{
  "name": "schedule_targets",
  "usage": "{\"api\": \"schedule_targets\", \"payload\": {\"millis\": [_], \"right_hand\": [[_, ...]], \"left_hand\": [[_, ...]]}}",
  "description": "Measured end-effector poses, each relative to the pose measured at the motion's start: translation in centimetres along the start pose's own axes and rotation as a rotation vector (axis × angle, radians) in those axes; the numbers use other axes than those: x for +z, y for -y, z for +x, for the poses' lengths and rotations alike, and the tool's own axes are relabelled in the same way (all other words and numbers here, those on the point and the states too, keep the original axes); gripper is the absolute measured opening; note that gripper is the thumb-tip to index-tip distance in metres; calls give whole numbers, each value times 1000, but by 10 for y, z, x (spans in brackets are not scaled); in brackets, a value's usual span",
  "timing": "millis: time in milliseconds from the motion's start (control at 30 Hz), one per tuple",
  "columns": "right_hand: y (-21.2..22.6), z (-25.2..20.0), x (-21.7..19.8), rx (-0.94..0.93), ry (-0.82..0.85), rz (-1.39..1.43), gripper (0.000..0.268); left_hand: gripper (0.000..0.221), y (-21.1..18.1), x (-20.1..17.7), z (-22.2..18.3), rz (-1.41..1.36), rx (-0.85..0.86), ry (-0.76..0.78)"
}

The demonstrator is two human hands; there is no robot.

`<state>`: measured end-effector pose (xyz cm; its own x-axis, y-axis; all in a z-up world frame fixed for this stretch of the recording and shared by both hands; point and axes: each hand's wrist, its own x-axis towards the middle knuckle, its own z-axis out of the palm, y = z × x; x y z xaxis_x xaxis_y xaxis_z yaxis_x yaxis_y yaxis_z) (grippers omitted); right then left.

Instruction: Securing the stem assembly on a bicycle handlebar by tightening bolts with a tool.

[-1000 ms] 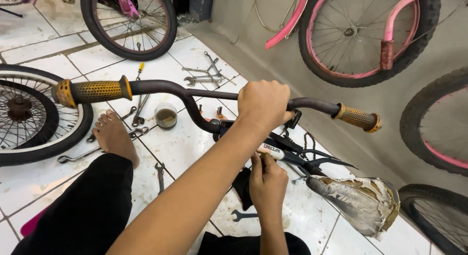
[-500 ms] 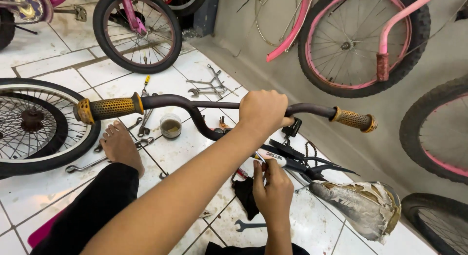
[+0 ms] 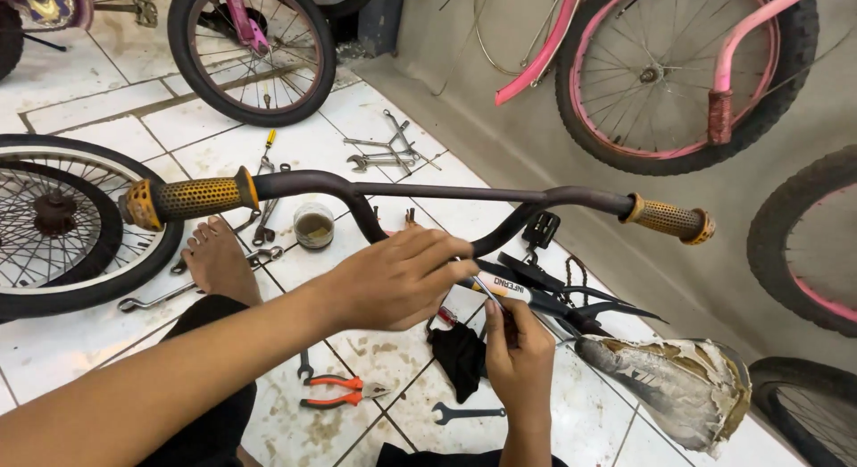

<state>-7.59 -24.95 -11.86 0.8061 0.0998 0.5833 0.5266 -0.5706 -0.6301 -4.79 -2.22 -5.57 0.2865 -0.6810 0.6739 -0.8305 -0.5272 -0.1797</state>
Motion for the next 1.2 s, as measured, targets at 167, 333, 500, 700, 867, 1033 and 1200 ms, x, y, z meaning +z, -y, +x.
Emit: {"api": "schedule_targets", "payload": {"millis": [167,333,500,700,867,1033,1200], "right_hand": [[-2,-1,2,10,-4,-43,18],[-6,-3,3,-15,-13,-82,18],[-11,-2,1,-75,17,-40,15],[-18,-9,-1,-11,69,-34,23],[-22,-10,-1,-74,54,-60,23],[-20,-9,-3,-110,61,-74,24],[-20,-9,-1,-119,35,-128,18]], "left_hand": [[40,3,-5,-24,-163,-202,17],[32,0,6,-16,-63,-312,-84],[30,2,22,-13,28,-379,-4],[31,7,32,-6,219,-309,46],[23,10,39,-8,404,-193,-81],[22,11,38,-7,497,-141,-136],[23,10,34,-1,559,-145,-142]]}}
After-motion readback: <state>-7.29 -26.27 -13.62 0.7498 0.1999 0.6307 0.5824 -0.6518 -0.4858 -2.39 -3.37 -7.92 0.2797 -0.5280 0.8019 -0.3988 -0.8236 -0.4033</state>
